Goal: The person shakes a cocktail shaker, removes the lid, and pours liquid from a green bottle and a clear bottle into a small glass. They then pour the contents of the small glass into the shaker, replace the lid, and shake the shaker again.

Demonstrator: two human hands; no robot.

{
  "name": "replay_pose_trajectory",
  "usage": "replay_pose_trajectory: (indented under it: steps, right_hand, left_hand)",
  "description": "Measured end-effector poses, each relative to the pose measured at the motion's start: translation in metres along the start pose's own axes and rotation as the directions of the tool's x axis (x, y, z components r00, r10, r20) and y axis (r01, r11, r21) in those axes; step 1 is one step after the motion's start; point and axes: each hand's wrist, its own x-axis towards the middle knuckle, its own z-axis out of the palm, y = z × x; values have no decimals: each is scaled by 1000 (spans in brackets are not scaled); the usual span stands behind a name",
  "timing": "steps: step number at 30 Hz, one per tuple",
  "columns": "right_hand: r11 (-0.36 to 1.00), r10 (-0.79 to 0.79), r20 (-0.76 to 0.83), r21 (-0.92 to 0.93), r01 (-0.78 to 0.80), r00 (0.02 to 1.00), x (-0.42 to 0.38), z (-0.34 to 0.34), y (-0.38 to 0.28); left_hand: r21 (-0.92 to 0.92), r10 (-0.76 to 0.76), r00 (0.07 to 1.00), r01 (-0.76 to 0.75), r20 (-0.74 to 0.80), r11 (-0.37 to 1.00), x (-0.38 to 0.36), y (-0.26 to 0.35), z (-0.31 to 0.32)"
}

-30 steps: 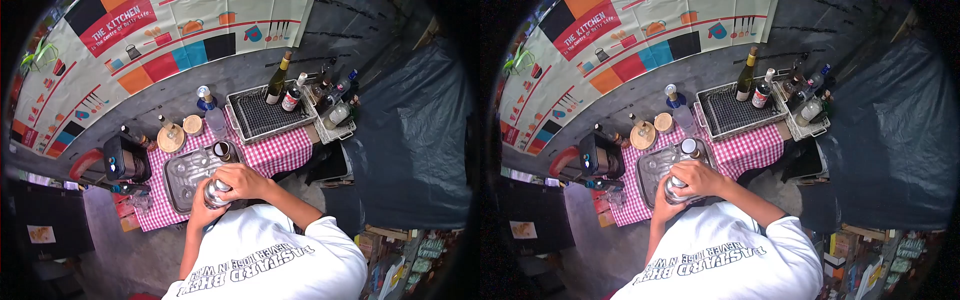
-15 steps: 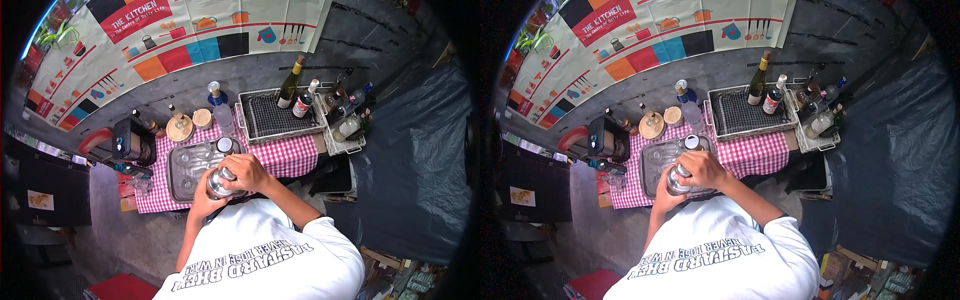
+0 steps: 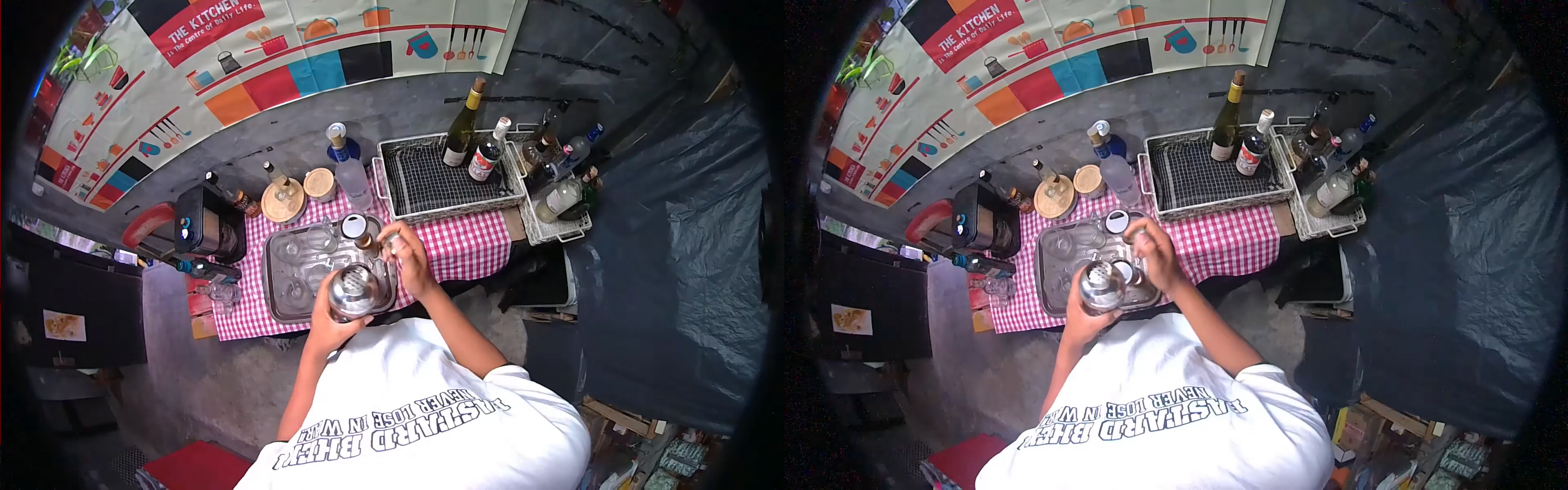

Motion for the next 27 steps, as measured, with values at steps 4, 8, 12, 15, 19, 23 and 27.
replay_pose_trajectory:
  steps: [4,8,12,15,19,23,27]
  right_hand:
    - [924,360,-133,-82,-373,923,-28,-79,123]
    - [646,471,-334,-501,-577,817,-37,-131,174]
    - [492,390,-291,-736,-465,874,-18,-146,178]
    - [430,338,-144,-856,-288,930,-1,-154,169]
    - [416,357,-131,-864,-283,925,13,-161,168]
    - [298,314,-152,-921,-249,937,1,-163,154]
    - [421,521,-116,-827,-373,846,-23,-131,90]
  left_hand:
    - [-38,-19,996,16,-91,999,-13,-14,-25]
    - [-13,-17,970,14,-243,1000,-30,-18,-32]
    - [-10,-32,953,30,-301,999,-41,-20,-25]
    - [-9,-39,936,38,-349,999,-47,-19,-21]
    - [82,33,938,-5,-344,997,-53,-26,-28]
    - [37,-2,932,17,-363,999,-56,-17,-30]
    - [27,-29,942,40,-334,999,-52,-17,-34]
